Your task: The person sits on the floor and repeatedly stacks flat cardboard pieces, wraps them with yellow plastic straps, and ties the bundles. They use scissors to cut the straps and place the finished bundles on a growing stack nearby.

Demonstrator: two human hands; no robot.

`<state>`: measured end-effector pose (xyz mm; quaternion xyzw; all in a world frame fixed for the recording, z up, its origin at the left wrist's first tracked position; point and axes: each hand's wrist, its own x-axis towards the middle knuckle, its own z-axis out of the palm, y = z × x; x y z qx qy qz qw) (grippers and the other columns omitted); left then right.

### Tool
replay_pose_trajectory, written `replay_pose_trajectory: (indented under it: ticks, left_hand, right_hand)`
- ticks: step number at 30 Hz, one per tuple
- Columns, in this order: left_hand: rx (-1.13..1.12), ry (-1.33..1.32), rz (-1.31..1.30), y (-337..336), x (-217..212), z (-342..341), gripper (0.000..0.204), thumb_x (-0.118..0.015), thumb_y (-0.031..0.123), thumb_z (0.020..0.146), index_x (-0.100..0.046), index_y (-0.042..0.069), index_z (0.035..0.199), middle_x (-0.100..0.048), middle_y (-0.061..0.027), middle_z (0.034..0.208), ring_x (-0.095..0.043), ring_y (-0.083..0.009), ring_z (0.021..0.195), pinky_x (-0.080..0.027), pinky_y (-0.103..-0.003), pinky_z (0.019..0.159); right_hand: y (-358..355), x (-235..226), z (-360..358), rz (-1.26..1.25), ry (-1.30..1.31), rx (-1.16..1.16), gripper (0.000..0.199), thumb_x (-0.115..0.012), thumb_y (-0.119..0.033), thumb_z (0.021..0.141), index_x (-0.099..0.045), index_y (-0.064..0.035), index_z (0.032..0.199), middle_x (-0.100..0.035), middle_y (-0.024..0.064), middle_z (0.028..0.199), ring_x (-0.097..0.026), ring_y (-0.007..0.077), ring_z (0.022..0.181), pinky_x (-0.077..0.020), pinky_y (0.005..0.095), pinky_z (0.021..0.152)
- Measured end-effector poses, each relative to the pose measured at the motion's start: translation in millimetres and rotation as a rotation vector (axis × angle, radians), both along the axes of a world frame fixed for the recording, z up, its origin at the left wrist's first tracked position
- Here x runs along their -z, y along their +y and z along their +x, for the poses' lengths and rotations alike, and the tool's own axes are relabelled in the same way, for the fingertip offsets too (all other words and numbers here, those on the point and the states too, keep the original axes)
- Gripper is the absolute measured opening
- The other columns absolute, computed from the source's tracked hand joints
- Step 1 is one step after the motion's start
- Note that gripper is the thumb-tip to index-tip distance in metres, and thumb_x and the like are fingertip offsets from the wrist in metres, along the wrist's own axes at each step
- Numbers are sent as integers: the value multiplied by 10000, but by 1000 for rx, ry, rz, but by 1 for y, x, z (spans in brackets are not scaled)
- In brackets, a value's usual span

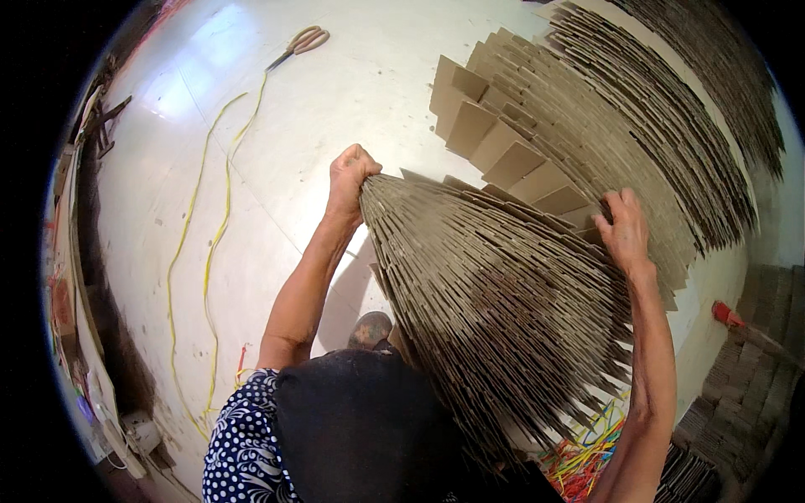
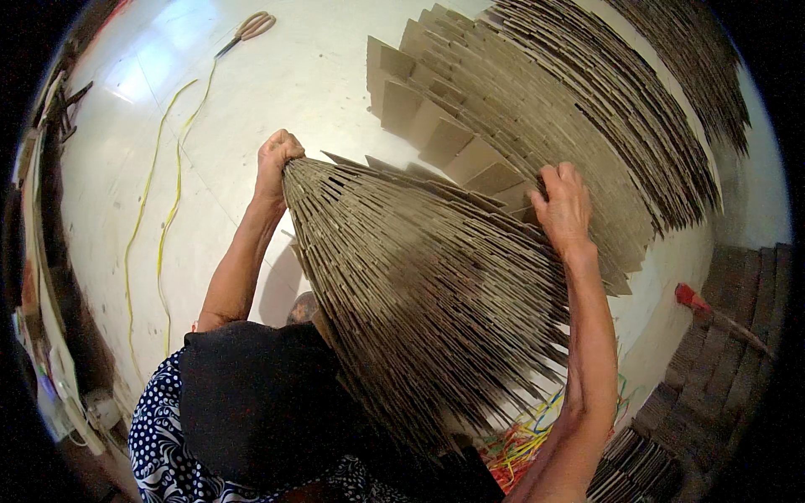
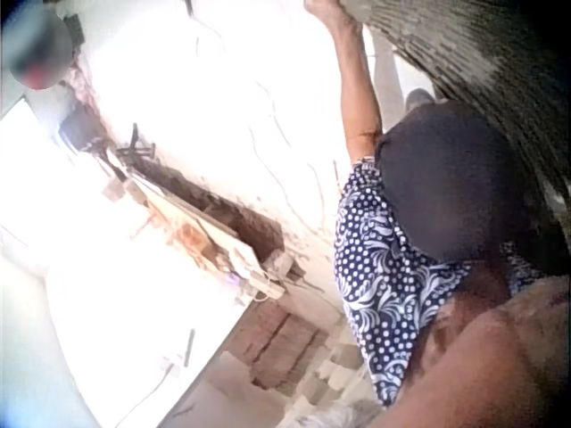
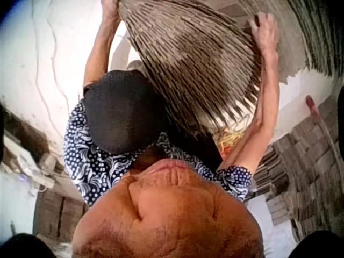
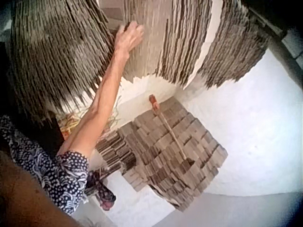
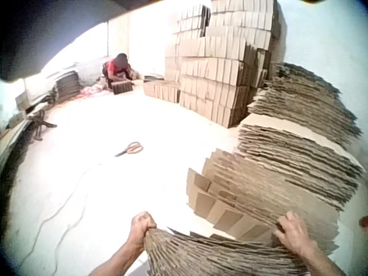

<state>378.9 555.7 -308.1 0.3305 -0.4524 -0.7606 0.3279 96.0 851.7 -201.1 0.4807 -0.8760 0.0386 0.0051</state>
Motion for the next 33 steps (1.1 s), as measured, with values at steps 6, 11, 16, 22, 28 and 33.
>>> replay_pose_trajectory:
  ticks: [6, 11, 16, 22, 28, 33]
  left_hand:
    - [-19, 3, -41, -1, 0, 2, 146, -562, 14, 686, -435, 64, 634, -436, -1, 619, -391, -79, 530, -372, -236, 482]
    - [-6, -27, -43, 4, -8, 0, 136, -551, 41, 680, -429, 74, 629, -439, -3, 632, -389, -83, 557, -363, -237, 508]
    - [7, -48, -96, -3, -5, -11, 109, -520, 17, 684, -444, 59, 618, -432, -2, 620, -379, -90, 551, -344, -246, 502]
    - [-13, 27, -117, -52, -1, -74, 109, -496, -17, 679, -449, 53, 610, -420, -2, 612, -363, -99, 549, -335, -256, 503]
    - [86, -19, -2, -89, -1, -125, 116, -639, 102, 798, -550, 31, 777, -500, -20, 702, -486, -112, 627, -459, -268, 586]
    - [248, -15, -38, -93, 5, -131, 290, -602, 316, 894, -582, 26, 880, -550, -25, 776, -525, -111, 673, -478, -261, 631]
  right_hand:
    - [-20, -6, 6, 40, -32, 6, 202, -715, -86, 733, -549, -38, 836, -491, 118, 913, -499, 313, 898, -383, 397, 716]
    - [-44, 0, 3, -159, 49, -142, 209, -716, -74, 718, -537, -30, 816, -507, 122, 964, -494, 315, 918, -400, 417, 765]
    - [-45, 21, 3, -171, 46, -58, 245, -696, -25, 724, -532, -21, 907, -513, 133, 995, -499, 325, 941, -421, 421, 797]
    - [-41, 22, 7, -197, 31, -120, 326, -685, -6, 733, -538, -26, 1024, -512, 128, 982, -506, 326, 926, -428, 428, 786]
    - [-37, 24, 2, -170, -141, -12, 437, -640, -25, 793, -539, -84, 1214, -600, 125, 1125, -566, 313, 1002, -464, 402, 854]
    - [-30, 18, 2, -195, -353, -38, 425, -612, -39, 819, -556, -98, 1236, -593, 135, 1206, -575, 294, 1086, -455, 375, 921]
